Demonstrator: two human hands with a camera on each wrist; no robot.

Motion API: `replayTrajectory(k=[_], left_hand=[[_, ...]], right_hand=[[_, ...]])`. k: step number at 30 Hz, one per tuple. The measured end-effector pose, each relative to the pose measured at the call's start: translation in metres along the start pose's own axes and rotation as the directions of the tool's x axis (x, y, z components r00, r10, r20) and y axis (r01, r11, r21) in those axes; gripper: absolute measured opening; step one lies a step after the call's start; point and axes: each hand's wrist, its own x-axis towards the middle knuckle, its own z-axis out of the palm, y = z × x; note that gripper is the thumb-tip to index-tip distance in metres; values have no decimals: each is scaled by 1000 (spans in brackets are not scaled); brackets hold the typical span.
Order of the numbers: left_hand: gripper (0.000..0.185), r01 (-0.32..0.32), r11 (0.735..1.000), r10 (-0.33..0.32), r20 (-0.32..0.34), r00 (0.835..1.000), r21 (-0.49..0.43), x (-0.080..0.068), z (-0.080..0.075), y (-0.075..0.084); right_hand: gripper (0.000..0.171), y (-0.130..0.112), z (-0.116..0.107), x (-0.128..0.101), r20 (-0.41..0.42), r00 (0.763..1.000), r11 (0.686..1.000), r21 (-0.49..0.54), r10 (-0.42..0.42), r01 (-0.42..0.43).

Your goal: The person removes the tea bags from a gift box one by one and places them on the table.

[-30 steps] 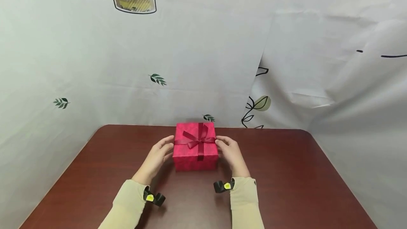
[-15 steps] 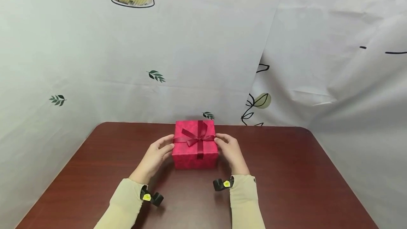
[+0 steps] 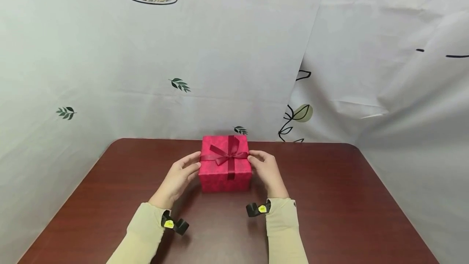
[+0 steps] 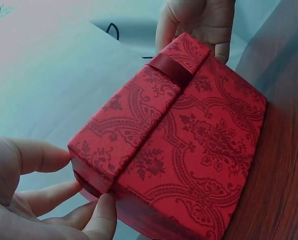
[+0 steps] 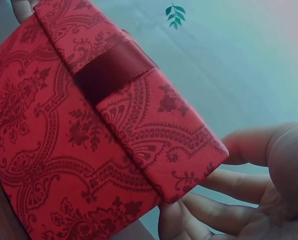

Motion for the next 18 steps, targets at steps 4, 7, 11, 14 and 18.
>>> replayTrajectory(k=[4,7,11,14,18], left_hand=[[51,-7,1000,7,6,1000,-10,0,1,2],[52,-18,1000,18,11,1000,-18,-1,2,5],[53,-35,999,36,20,999,-34,-2,3,9],[53,-45,998,46,33,998,-41,-3,3,13],[53,-57,997,59,41,997,-50,-6,3,19]], right_hand=[[39,-5,0,-2,-7,1000,1000,3,-4,4],[39,-8,-1,-3,-12,1000,1000,-2,-5,5],[39,-10,-2,-3,-18,1000,1000,-4,-16,16],[39,-13,-2,-5,-28,999,999,11,-32,33],[38,-19,0,-7,-50,997,998,40,-53,54]])
